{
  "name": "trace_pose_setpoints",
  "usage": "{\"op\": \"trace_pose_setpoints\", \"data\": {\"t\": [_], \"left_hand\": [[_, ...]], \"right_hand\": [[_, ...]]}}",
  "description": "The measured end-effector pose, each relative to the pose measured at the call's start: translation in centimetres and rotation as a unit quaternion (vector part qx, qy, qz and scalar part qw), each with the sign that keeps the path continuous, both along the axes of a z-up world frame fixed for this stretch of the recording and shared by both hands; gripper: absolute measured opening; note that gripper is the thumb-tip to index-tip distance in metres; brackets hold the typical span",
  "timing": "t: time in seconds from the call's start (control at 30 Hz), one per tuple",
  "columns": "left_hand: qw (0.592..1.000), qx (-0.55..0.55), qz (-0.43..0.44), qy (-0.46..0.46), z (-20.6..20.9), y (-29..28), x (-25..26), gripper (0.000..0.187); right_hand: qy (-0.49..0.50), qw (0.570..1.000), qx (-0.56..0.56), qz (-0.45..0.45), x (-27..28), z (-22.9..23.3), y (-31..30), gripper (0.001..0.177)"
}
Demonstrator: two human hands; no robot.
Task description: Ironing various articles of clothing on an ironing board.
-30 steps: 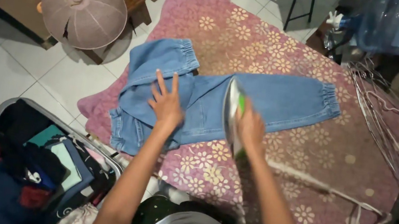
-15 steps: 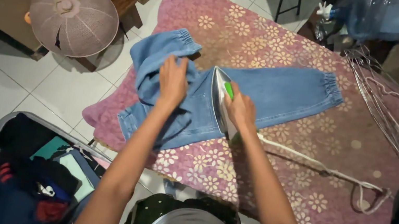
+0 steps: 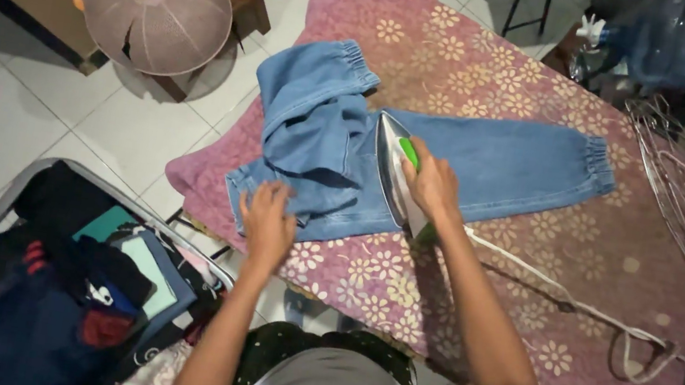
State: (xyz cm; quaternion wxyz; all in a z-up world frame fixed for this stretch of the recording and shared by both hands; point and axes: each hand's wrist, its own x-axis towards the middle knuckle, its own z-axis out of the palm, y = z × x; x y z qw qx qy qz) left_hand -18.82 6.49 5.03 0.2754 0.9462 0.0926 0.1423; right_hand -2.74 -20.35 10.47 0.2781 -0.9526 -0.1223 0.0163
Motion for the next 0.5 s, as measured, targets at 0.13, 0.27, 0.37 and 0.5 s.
{"op": "trace_pose_setpoints", "data": {"t": [0.13, 0.27, 0.37, 0.5], "left_hand": [[0.976, -0.164, 0.143, 0.019, -0.3, 4.1, 3.8, 0.025], [0.965, -0.155, 0.200, -0.069, -3.2, 8.1, 5.3, 0.021], [0.970, -0.099, 0.200, -0.097, 0.7, 9.9, 6.7, 0.023], [0.963, 0.050, 0.206, -0.165, 12.7, 7.7, 5.3, 0.029]], "right_hand": [[0.041, 0.998, -0.004, 0.047, -2.8, 2.0, -2.7, 0.047], [0.138, 0.986, -0.057, 0.068, -5.4, 4.5, -5.0, 0.053], [0.130, 0.984, -0.097, 0.075, -5.0, 3.6, -5.7, 0.054], [0.076, 0.997, -0.030, -0.005, -3.3, 1.7, -5.7, 0.049]]}}
